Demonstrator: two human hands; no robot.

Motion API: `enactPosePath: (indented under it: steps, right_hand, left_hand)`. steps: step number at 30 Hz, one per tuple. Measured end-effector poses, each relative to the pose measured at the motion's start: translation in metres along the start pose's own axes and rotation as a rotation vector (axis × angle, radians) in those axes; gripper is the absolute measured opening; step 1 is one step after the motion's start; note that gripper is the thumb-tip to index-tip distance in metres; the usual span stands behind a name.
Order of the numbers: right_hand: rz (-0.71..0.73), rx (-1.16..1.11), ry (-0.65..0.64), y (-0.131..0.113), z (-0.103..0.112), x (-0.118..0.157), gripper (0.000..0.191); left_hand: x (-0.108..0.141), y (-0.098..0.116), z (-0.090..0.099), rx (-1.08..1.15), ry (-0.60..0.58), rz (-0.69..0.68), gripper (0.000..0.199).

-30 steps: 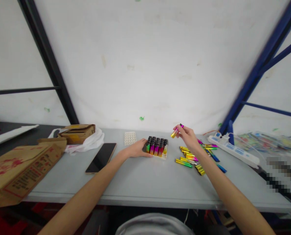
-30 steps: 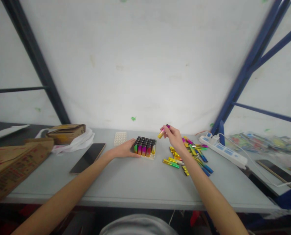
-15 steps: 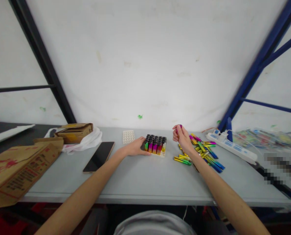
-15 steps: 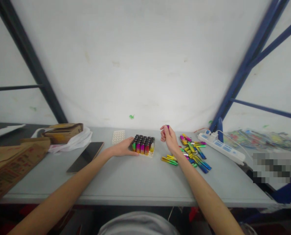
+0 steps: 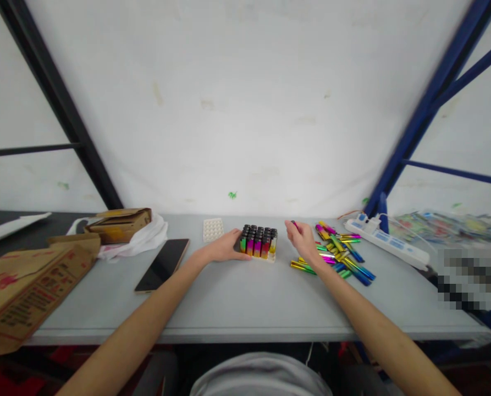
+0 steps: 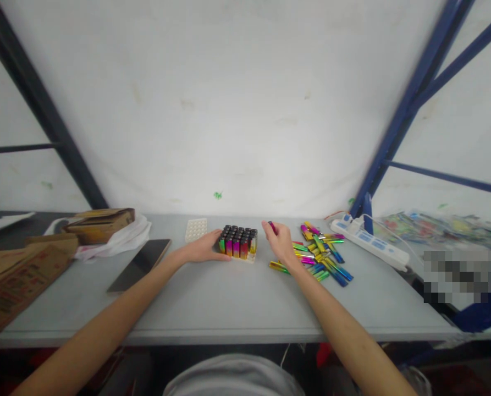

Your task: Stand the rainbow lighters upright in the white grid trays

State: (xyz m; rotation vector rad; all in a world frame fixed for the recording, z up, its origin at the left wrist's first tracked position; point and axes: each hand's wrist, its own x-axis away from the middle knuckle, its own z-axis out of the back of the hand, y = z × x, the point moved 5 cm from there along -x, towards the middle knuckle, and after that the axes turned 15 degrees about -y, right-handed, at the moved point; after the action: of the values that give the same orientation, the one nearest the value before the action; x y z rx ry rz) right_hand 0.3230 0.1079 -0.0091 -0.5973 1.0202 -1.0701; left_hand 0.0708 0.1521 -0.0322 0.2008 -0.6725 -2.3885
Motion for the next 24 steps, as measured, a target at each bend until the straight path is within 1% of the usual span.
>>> enactPosePath:
  steps: [5,8,13,18,21,24]
  right_hand:
    - [-0.041,0.084,0.05,-0.001,-0.003,0.001,0.046]
    - [-0.047,0.103,0.054,-0.006,-0.005,0.003,0.042]
    - [-0.011,0.107,0.015,-0.015,-0.009,0.004,0.047]
    - [0.01,0.124,-0.025,-0.017,-0.013,0.005,0.054]
    - [0.007,0.133,-0.021,-0.016,-0.013,0.004,0.051]
    - [0.0,0.131,-0.02,-0.015,-0.014,0.005,0.045]
  left_hand:
    - [0.0,0.0,0.0,0.006,0.01,0.011,0.075]
    - [0.001,0.001,0.001,0.017,0.014,-0.003,0.075]
    - [0.001,0.002,0.001,0.013,0.009,-0.012,0.075]
    - [0.0,0.0,0.0,0.002,0.0,-0.011,0.075]
    - [-0.001,-0.001,-0.001,0.009,0.01,-0.017,0.076]
    - [-0.001,-0.001,0.0,0.013,0.012,-0.018,0.076]
